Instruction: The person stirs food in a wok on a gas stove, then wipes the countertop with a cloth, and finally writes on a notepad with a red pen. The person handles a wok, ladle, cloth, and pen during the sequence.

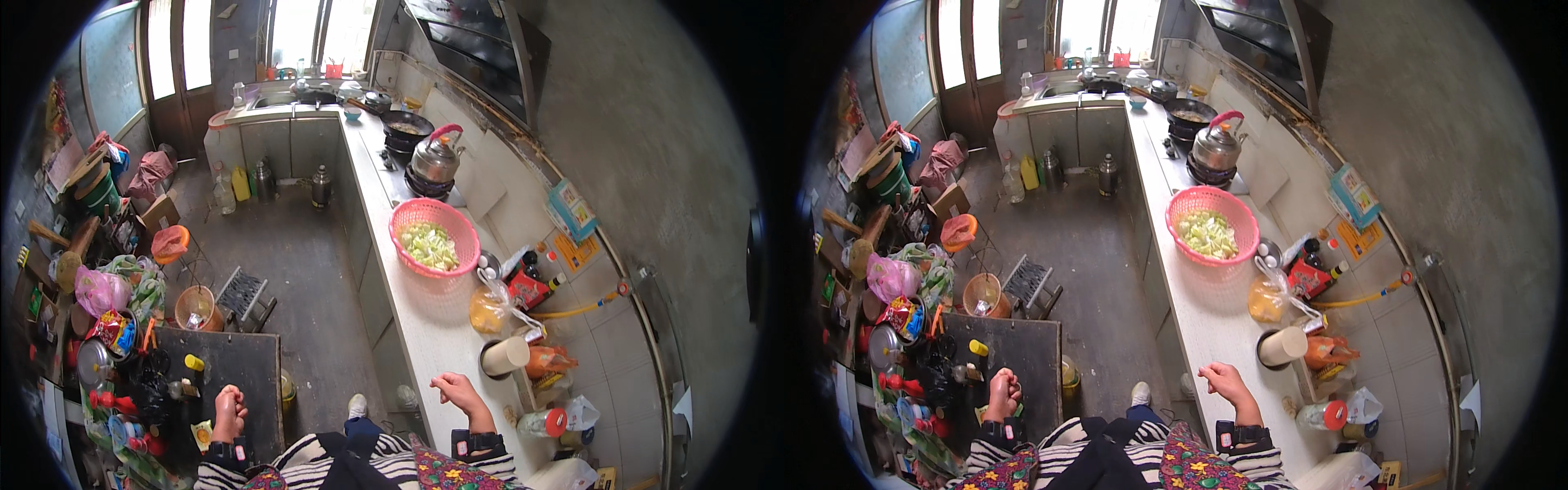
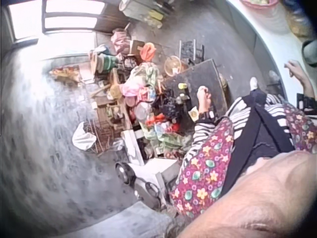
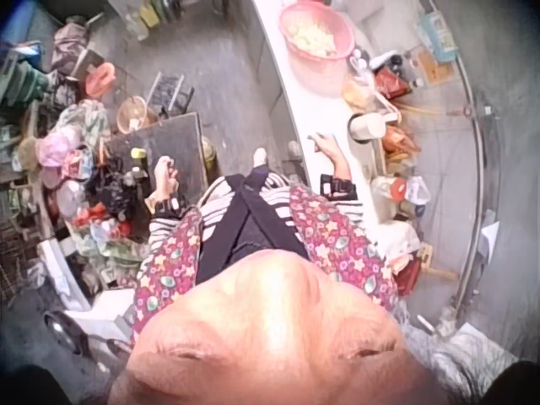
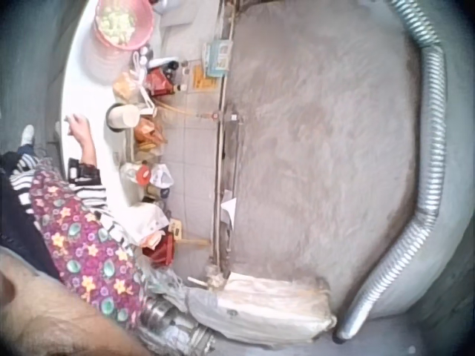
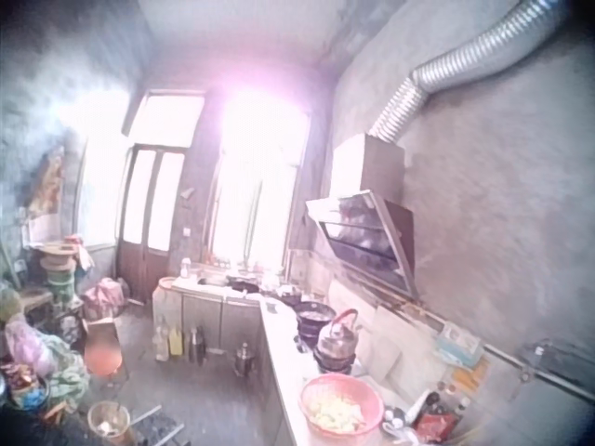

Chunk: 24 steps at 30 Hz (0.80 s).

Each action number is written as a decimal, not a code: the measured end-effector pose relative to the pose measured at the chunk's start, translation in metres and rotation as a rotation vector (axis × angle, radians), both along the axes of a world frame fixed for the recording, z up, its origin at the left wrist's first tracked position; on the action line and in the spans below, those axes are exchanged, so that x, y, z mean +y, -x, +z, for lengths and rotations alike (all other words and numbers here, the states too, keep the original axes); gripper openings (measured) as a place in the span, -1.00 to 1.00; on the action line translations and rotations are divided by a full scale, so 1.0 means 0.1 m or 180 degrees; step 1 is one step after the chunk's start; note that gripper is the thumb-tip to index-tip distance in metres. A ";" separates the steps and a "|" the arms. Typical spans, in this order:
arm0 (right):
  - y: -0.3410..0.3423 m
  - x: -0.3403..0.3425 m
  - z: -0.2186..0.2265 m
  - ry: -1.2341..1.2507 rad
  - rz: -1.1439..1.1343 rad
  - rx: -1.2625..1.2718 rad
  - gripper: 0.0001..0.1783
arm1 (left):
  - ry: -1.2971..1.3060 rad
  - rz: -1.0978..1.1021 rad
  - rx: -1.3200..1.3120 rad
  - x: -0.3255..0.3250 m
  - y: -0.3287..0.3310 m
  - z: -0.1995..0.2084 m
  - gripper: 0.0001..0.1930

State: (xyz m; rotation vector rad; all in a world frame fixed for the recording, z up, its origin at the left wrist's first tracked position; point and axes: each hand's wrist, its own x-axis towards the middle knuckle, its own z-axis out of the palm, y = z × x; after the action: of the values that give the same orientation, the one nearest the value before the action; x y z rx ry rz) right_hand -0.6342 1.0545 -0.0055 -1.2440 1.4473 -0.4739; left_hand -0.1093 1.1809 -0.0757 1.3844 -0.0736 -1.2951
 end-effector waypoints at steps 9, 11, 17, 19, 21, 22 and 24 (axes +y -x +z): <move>-0.42 -1.52 -0.15 -0.0037 0.0259 -0.0310 -0.73 | 0.0042 0.0334 0.0159 -0.97 -0.20 -0.03 -0.77; -0.54 -1.86 -0.21 -0.0110 0.0186 -0.0375 -0.73 | -0.0091 0.0327 0.0069 -1.36 -0.30 0.06 -0.77; -0.83 -2.63 -0.33 -0.0130 0.0405 -0.0762 -0.69 | 0.0028 0.0034 -0.0702 -2.58 -0.48 0.28 -0.78; -0.92 -2.80 -0.35 -0.0172 0.0509 -0.0678 -0.70 | 0.0046 -0.0102 -0.0683 -2.84 -0.44 0.27 -0.83; -1.02 -2.96 -0.38 -0.0359 0.0593 -0.0764 -0.70 | 0.0008 -0.0191 -0.0617 -3.08 -0.39 0.23 -0.85; -1.08 -3.05 -0.40 -0.0423 0.0658 -0.0821 -0.70 | -0.0108 -0.0203 -0.0593 -3.16 -0.41 0.22 -0.90; -1.20 -3.27 -0.41 -0.0498 0.0742 -0.0937 -0.69 | -0.0396 -0.0091 -0.0572 -3.39 -0.53 0.19 -0.91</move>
State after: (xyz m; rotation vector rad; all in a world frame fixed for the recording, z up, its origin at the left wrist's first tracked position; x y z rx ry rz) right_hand -0.5143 0.7277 -0.0468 -1.1468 1.0562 -0.3605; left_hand -0.0565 0.8414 -0.0567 1.6098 -0.1377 -1.2129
